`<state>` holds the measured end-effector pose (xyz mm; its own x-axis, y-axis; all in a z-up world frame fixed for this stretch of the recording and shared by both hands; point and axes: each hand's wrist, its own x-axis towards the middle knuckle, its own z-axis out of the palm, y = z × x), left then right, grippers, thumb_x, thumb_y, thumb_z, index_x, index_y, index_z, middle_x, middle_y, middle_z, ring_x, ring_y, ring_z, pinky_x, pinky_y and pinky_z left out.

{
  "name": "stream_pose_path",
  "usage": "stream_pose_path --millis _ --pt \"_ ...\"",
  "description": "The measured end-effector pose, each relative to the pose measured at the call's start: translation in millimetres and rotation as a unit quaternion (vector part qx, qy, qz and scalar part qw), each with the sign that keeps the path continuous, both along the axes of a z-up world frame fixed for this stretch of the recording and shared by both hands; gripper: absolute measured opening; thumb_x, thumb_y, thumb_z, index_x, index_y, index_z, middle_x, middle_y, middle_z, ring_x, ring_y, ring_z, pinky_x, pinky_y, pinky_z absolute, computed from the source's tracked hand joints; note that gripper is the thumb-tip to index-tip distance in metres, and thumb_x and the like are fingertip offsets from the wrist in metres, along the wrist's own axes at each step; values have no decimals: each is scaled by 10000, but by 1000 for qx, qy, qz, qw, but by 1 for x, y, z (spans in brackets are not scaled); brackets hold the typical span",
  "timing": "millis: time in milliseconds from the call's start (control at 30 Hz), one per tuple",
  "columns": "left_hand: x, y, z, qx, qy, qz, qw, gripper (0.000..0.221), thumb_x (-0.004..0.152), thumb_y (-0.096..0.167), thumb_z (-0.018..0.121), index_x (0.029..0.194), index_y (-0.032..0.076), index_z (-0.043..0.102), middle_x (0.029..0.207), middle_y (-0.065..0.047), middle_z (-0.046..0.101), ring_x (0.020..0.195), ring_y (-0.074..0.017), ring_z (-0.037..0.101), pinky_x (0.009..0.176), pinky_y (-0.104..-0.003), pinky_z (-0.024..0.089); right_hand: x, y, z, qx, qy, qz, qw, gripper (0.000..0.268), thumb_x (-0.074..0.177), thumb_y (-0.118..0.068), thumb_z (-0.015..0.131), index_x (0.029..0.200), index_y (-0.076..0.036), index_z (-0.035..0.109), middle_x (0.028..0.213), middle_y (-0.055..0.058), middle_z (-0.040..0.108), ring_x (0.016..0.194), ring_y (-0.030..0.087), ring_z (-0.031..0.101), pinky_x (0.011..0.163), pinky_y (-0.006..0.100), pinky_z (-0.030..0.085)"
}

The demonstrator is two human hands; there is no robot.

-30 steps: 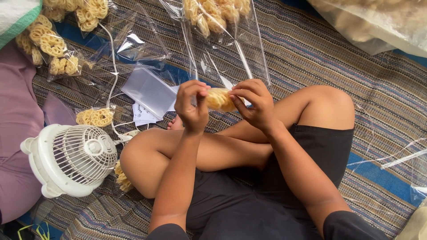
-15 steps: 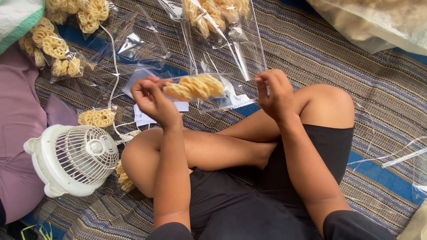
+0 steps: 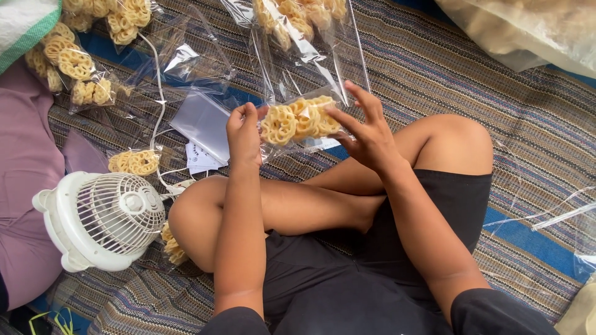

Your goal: The person picks up individual crackers, places them into small plastic bags, and then packs these small bags into a larger plastic bag by hand.

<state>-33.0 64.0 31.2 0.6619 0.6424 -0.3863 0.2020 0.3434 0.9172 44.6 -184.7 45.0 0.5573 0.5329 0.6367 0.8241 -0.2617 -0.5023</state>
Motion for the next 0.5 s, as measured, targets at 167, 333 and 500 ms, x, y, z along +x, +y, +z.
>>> stream_pose_path --millis 167,333,500 --pt "2 -1 7 -40 -16 -33 999 286 1047 339 580 1106 59 578 963 -166 754 822 -296 787 686 -371 670 -1 5 -7 53 18 -15 998 454 796 -114 920 1217 -198 773 1382 128 630 1280 383 546 1080 479 445" --pt "7 0 16 55 -89 -93 990 493 1097 494 435 1285 52 546 1314 -254 627 1136 -416 701 867 -424 646 4 4 -2 134 75 6 988 306 898 -255 856 1117 -58 771 1149 124 763 1079 349 697 1010 458 517" --pt "3 -16 62 338 -160 -139 917 569 1124 524 319 1314 81 622 1349 -201 629 1396 -453 434 1191 -645 261 5 -4 -13 178 149 -10 973 391 962 -306 790 1175 12 714 1096 203 743 991 408 716 876 493 544"
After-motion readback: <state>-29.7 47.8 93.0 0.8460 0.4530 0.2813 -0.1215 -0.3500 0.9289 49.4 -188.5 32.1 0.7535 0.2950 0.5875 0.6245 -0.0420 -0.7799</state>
